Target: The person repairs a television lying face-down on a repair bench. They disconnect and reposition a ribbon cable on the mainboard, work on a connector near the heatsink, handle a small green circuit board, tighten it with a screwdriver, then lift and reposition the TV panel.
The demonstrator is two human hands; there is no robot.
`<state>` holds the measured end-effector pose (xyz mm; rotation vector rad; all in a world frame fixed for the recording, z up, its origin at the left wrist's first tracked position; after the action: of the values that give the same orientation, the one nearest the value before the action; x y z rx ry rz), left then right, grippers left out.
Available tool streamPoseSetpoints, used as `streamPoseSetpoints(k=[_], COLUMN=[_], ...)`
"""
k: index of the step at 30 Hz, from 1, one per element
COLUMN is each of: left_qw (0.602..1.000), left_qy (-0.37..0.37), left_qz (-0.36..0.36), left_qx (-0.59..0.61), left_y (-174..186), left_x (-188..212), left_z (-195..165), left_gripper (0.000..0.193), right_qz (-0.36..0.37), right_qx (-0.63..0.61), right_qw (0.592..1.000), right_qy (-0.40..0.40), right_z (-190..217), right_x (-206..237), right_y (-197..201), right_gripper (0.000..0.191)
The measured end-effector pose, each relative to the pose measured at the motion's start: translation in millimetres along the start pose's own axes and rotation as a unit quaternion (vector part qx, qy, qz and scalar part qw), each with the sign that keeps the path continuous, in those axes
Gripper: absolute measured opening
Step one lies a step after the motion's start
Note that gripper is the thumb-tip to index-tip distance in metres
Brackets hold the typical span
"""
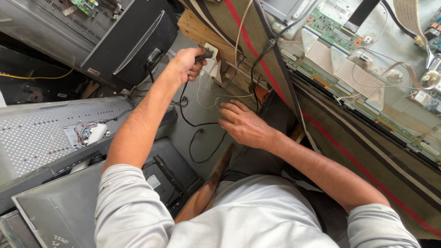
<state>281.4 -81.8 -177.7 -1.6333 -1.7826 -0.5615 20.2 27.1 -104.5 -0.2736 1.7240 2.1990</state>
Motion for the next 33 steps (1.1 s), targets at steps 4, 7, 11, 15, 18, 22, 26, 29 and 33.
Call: streamPoseSetpoints(k=[4, 7, 11, 15, 18, 22, 26, 29, 33], left_qw=[1.0, 0.999, 0.997, 0.995, 0.995, 0.992, 0.906, 0.458, 0.609], left_qy=[0.019, 0.027, 0.06, 0.061, 0.052, 0.041, -0.103, -0.431, -0.567], left_qz=[0.002, -0.012, -0.012, -0.005, -0.011, -0.054, -0.144, -0.469, -0.325], left_qx=[-0.005, -0.026, -0.05, -0.072, -0.079, -0.109, -0.384, -0.621, -0.45], left_y=[-6.4, -13.0, -18.1, -27.0, -32.2, -32.3, -35.7, -66.4, -97.1], left_x=[0.7, 3.0, 3.8, 1.8, -3.5, 0.5, 26.2, 84.6, 95.3], left_z=[-3.6, -6.5, -20.6, -30.4, -35.8, -31.3, -46.4, -91.6, -134.9], left_gripper=[0.034, 0.034, 0.033, 0.032, 0.032, 0.035, 0.048, 0.053, 0.045], right_qz=[-0.015, -0.03, -0.061, -0.059, -0.078, -0.082, -0.083, -0.096, -0.11], right_qx=[-0.004, -0.017, -0.029, -0.026, -0.021, -0.031, -0.026, -0.028, -0.055], right_qw=[1.0, 0.999, 0.997, 0.996, 0.995, 0.995, 0.995, 0.991, 0.98], right_qy=[-0.027, -0.036, -0.048, -0.057, -0.058, -0.05, -0.057, -0.089, -0.155], right_z=[-5.5, -9.7, -13.9, -16.6, -20.5, -11.1, 5.3, 6.8, 7.8], right_x=[14.1, 17.1, 14.1, 8.6, 3.1, -1.2, 18.8, 48.1, 82.5], right_y=[12.6, 23.8, 40.0, 53.1, 62.3, 64.4, 70.2, 79.2, 77.8], right_gripper=[0.024, 0.025, 0.026, 0.025, 0.024, 0.022, 0.022, 0.022, 0.019])
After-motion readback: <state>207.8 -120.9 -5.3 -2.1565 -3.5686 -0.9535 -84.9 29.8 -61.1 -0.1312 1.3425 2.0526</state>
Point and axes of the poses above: each hand's wrist, its own x-axis away from the middle knuckle, its own y-axis out of the back of the hand, z = x × y, the point moved 4 cm from there along -x, towards the middle knuckle, and after that the axes turned 2 degrees about y, right-handed, at the moved point
